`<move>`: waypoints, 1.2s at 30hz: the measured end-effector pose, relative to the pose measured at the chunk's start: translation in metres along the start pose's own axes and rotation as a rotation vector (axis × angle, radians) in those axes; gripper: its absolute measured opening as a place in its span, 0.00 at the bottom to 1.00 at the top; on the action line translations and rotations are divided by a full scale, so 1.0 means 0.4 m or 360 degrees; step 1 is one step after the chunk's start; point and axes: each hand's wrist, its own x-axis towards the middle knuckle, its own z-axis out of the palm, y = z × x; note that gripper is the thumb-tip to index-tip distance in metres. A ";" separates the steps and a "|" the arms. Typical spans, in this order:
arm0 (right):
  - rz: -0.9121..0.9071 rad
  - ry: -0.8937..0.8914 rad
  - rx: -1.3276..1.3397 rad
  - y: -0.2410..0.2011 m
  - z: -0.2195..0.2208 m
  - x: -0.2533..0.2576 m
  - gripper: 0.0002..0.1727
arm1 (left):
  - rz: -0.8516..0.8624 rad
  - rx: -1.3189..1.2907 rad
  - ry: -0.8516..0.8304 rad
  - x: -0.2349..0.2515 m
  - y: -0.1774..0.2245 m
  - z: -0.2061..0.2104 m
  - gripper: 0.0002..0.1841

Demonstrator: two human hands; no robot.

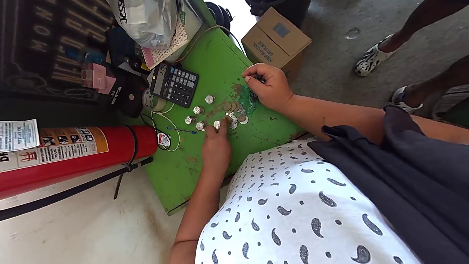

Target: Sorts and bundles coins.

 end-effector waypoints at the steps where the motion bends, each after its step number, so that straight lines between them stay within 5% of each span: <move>1: 0.0006 0.0002 0.0005 0.000 0.000 -0.001 0.14 | 0.0012 -0.0021 -0.0009 -0.002 0.001 0.006 0.32; 17: 0.0009 -0.0023 -0.0011 -0.004 -0.002 0.001 0.14 | -0.0076 0.0056 -0.0227 -0.046 -0.010 -0.016 0.25; 22: 0.0002 -0.0028 -0.0028 -0.005 0.000 -0.001 0.14 | -0.0034 -0.0020 -0.0102 -0.029 0.000 -0.006 0.33; 29: 0.0000 -0.0016 -0.0015 -0.003 -0.002 -0.001 0.14 | -0.0085 0.0049 -0.0202 -0.021 0.006 -0.015 0.29; 36: -0.0011 -0.0023 -0.0013 -0.002 0.000 -0.002 0.14 | 0.0154 -0.0065 -0.0029 -0.014 0.018 0.004 0.36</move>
